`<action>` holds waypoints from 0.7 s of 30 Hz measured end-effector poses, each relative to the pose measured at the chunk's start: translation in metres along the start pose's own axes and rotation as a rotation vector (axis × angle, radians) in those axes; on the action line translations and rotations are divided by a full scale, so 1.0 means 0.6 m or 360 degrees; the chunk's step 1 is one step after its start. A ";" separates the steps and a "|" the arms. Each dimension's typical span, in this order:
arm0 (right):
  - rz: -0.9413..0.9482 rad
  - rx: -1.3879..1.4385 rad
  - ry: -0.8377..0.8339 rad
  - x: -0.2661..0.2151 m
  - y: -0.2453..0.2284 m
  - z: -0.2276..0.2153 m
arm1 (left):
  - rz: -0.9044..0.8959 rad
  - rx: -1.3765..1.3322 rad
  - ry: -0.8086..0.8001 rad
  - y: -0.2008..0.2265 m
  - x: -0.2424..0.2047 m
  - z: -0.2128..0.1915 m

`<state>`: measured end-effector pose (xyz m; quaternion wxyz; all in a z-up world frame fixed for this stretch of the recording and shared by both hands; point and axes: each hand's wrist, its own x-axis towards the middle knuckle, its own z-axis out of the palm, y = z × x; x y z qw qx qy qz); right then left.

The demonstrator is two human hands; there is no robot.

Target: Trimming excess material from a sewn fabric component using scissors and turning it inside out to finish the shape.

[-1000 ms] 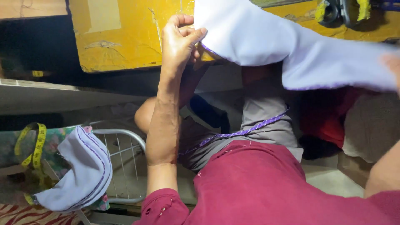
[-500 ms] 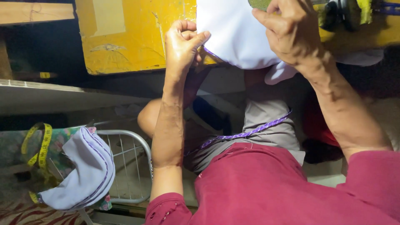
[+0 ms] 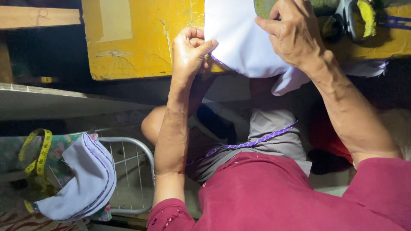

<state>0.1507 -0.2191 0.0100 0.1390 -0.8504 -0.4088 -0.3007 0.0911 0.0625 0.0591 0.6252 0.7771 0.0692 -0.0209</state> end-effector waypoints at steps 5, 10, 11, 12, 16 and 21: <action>0.0031 0.0036 0.0008 0.011 -0.006 -0.008 | -0.0091 0.0171 0.0066 0.013 0.009 0.001; 0.0039 -0.0015 0.0074 0.018 -0.004 0.010 | -0.0114 0.0135 0.0054 0.005 0.036 -0.008; 0.0034 -0.0033 0.0096 0.020 -0.003 0.014 | -0.0115 0.0156 0.0061 0.002 0.043 -0.009; 0.0035 -0.0033 0.0098 0.022 -0.002 0.016 | -0.0113 0.0157 0.0061 0.003 0.049 -0.010; 0.0080 -0.0100 0.0101 0.028 0.000 0.024 | -0.0134 0.0172 0.0071 0.001 0.071 -0.010; 0.0097 -0.0102 0.0144 0.042 0.002 0.031 | -0.0068 0.0080 0.0054 -0.009 0.105 -0.012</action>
